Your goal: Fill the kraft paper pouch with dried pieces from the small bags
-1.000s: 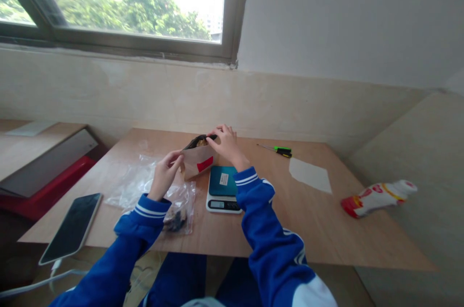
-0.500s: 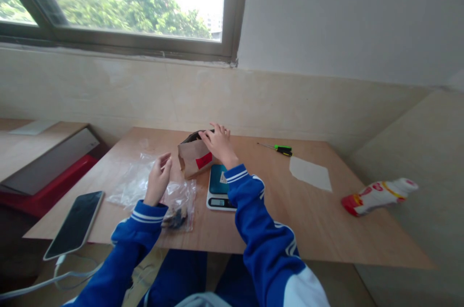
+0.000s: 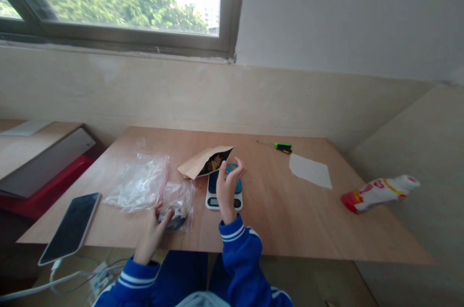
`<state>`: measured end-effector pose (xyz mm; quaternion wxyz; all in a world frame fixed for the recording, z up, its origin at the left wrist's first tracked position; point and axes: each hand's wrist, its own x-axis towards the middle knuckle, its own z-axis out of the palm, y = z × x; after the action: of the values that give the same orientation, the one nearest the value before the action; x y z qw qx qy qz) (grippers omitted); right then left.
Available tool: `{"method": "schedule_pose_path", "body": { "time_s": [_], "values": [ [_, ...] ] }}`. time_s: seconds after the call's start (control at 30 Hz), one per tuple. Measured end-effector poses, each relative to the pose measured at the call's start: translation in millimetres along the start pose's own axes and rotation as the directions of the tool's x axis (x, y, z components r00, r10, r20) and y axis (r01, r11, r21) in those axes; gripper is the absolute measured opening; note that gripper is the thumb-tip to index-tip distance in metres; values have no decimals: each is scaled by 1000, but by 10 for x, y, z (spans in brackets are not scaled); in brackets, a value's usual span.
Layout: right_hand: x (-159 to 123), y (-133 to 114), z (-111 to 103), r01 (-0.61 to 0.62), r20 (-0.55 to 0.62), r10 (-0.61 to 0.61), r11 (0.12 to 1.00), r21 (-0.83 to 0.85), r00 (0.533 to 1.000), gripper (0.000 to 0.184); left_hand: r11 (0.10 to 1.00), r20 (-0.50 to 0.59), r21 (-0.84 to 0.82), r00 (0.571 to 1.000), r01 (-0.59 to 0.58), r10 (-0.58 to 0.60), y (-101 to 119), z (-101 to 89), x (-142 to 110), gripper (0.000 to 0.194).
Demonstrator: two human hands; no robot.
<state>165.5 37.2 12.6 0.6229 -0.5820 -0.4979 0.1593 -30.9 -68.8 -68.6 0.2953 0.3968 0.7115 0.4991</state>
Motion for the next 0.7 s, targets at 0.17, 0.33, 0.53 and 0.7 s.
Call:
{"method": "schedule_pose_path", "body": {
  "time_s": [0.17,0.33,0.53,0.7],
  "values": [
    [-123,439,-121,-198,68,199,980,-29,978,34,947,115,-267,982,179,-153,116,-108,-27,70],
    [-65,700,-320,19,114,13,960,-279,993,26,910,48,-377,984,175,-169,271,-221,-110,63],
    [-58,260,-500,45,34,-41,988,-150,999,25,830,67,-519,978,203,-197,427,-137,-137,60],
    [-294,-213,-476,13,479,-84,989,151,874,17,859,132,-498,989,121,-63,657,-30,-167,60]
  ]
}}
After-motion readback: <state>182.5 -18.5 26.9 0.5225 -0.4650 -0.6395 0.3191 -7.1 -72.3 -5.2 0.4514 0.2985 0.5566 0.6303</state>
